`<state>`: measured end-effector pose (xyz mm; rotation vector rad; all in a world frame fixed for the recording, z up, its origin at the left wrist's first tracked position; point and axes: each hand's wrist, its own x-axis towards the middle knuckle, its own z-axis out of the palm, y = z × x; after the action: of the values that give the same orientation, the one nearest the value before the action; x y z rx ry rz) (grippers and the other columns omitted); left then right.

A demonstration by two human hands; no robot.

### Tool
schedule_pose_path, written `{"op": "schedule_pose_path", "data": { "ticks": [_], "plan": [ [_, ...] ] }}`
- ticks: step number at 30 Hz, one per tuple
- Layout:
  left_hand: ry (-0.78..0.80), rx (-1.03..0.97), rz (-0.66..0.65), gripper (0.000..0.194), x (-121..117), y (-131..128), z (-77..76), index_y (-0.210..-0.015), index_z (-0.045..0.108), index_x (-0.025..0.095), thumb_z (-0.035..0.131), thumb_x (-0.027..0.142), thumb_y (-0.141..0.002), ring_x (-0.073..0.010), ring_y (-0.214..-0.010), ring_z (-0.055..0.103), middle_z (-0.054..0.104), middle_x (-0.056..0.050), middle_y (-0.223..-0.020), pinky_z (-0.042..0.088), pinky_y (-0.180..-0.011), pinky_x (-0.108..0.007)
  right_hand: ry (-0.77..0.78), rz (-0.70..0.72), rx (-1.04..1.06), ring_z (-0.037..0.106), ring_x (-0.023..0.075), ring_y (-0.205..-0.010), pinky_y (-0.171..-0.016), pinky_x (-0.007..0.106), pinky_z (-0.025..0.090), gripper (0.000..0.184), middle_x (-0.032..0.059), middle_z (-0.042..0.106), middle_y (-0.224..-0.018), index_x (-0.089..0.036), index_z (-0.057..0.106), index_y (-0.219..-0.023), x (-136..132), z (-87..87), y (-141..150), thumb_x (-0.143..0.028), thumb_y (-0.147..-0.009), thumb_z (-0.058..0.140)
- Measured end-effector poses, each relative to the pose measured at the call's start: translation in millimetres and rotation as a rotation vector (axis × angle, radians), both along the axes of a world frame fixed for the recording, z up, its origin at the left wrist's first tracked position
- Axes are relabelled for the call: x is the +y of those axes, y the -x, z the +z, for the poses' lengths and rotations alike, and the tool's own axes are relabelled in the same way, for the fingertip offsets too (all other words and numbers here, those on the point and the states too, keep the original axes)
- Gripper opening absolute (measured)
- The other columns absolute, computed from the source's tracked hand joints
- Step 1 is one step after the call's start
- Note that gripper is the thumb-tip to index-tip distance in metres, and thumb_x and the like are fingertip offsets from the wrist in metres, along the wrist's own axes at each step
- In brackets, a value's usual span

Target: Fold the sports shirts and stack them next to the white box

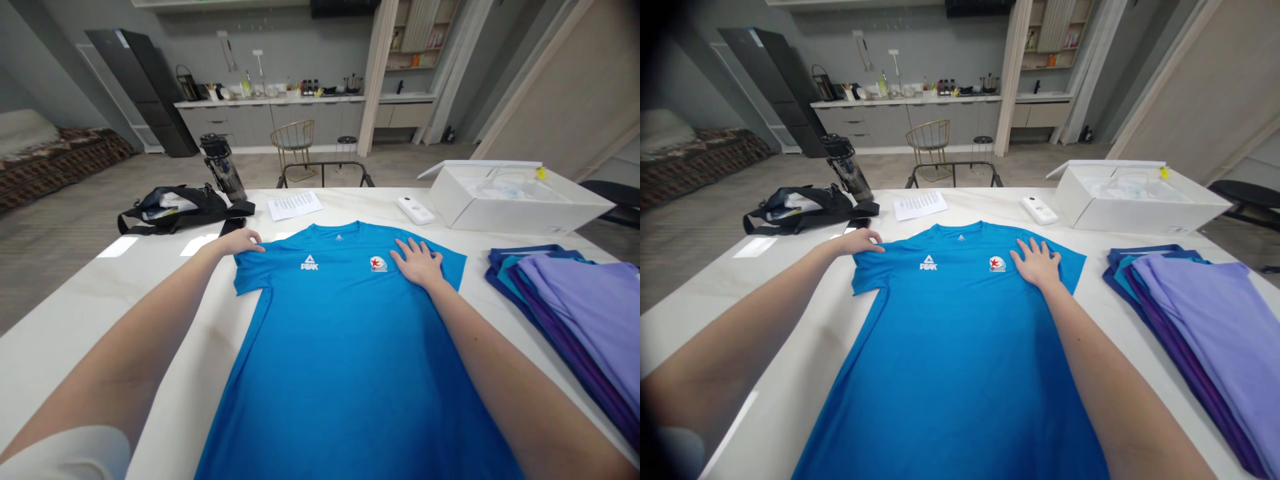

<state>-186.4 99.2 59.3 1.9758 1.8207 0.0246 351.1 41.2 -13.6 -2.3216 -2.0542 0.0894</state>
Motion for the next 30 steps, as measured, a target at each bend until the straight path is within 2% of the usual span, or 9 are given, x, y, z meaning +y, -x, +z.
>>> {"op": "schedule_pose_path", "data": {
  "ticks": [5, 9, 12, 15, 18, 20, 23, 27, 30],
  "plan": [
    [-0.31, 0.415, -0.016, 0.03, -6.7, 4.7, -3.6, -0.1, 0.074, 0.02, 0.061, 0.045, -0.087, -0.0362, -0.103, 0.067, 0.073, -0.017, -0.104, 0.047, -0.09, -0.045, 0.057, 0.007, 0.014, 0.018, 0.0408, -0.156, -0.118, 0.072, 0.018, 0.074, 0.0042, 0.021, -0.172, -0.042, 0.03, -0.162, 0.6, 5.2, -2.5, -0.074, -0.097, 0.015],
    [-0.586, 0.441, -0.139, 0.035, -25.5, -49.3, -11.4, -0.121, 0.068, 0.016, 0.045, 0.026, -0.096, -0.0383, -0.122, 0.058, 0.067, -0.022, -0.123, 0.04, -0.101, -0.053, 0.084, 0.026, 0.034, 0.017, 0.0462, -0.155, -0.115, 0.079, 0.013, 0.073, 0.0065, 0.022, -0.172, -0.041, 0.038, -0.159, 3.3, 19.6, 7.6, -0.076, -0.097, 0.023],
    [-0.529, 0.342, -0.198, 0.041, -30.0, -110.1, -18.6, -0.125, 0.067, 0.016, 0.035, 0.025, -0.1, -0.0332, -0.12, 0.061, 0.068, -0.019, -0.124, 0.043, -0.099, -0.046, -0.06, 0.153, 0.015, 0.021, 0.0392, -0.155, -0.119, 0.073, 0.013, 0.065, 0.0091, 0.032, -0.168, -0.029, 0.049, -0.153, 14.2, 28.9, 32.7, -0.062, -0.103, 0.025],
    [-0.379, 0.293, -0.16, 0.05, -23.8, -163.0, -29.0, -0.116, 0.071, 0.011, 0.03, 0.036, -0.104, -0.0347, -0.116, 0.065, 0.07, -0.022, -0.119, 0.046, -0.098, -0.045, -0.075, 0.275, 0.073, 0.032, 0.0297, -0.152, -0.123, 0.058, 0.023, 0.061, 0.0131, 0.041, -0.163, -0.019, 0.052, -0.15, 31.7, 28.4, 63.6, -0.05, -0.107, 0.021],
    [-0.306, 0.24, -0.042, 0.062, -10.8, -194.1, -43.8, -0.13, 0.064, 0.005, 0.029, 0.05, -0.104, -0.039, -0.132, 0.056, 0.062, -0.028, -0.136, 0.042, -0.107, -0.047, 0.025, 0.249, 0.127, 0.03, 0.0329, -0.153, -0.121, 0.065, 0.025, 0.064, 0.0095, 0.035, -0.167, -0.022, 0.045, -0.156, 48.2, 19.3, 84.7, -0.054, -0.106, 0.019],
    [-0.293, 0.193, 0.026, 0.069, 0.4, -203.4, -54.4, -0.145, 0.051, 0.001, 0.029, 0.052, -0.104, -0.0396, -0.146, 0.042, 0.047, -0.03, -0.153, 0.035, -0.116, -0.048, 0.055, 0.199, 0.123, 0.02, 0.036, -0.156, -0.119, 0.075, 0.015, 0.068, 0.0036, 0.025, -0.171, -0.029, 0.034, -0.162, 56.0, 12.6, 90.6, -0.062, -0.104, 0.017],
    [-0.288, 0.15, 0.055, 0.07, 18.9, -206.3, -66.1, -0.153, 0.038, -0.002, 0.028, 0.047, -0.105, -0.0384, -0.154, 0.028, 0.029, -0.029, -0.164, 0.026, -0.123, -0.048, 0.076, 0.173, 0.104, 0.011, 0.0365, -0.158, -0.118, 0.079, 0.006, 0.072, -0.0012, 0.015, -0.173, -0.037, 0.023, -0.165, 64.4, 7.0, 92.4, -0.069, -0.101, 0.014],
    [-0.335, 0.122, 0.034, 0.053, 40.2, -197.0, -68.0, -0.145, 0.049, 0.004, 0.031, 0.029, -0.103, -0.0362, -0.145, 0.043, 0.048, -0.027, -0.153, 0.034, -0.116, -0.048, 0.053, 0.177, 0.13, 0.017, 0.0384, -0.155, -0.116, 0.079, 0.01, 0.071, 0.0002, 0.022, -0.172, -0.037, 0.027, -0.163, 74.4, 8.9, 91.5, -0.069, -0.101, 0.017],
    [-0.399, 0.14, 0.129, 0.044, 51.1, -182.7, -64.2, -0.136, 0.056, 0.01, 0.037, 0.027, -0.1, -0.0397, -0.131, 0.053, 0.058, -0.025, -0.139, 0.042, -0.105, -0.055, -0.126, 0.139, 0.131, 0.034, 0.0378, -0.144, -0.113, 0.073, 0.024, 0.061, 0.0101, 0.042, -0.162, -0.031, 0.04, -0.157, 85.0, 11.9, 86.5, -0.054, -0.106, 0.017]
  ]
}}
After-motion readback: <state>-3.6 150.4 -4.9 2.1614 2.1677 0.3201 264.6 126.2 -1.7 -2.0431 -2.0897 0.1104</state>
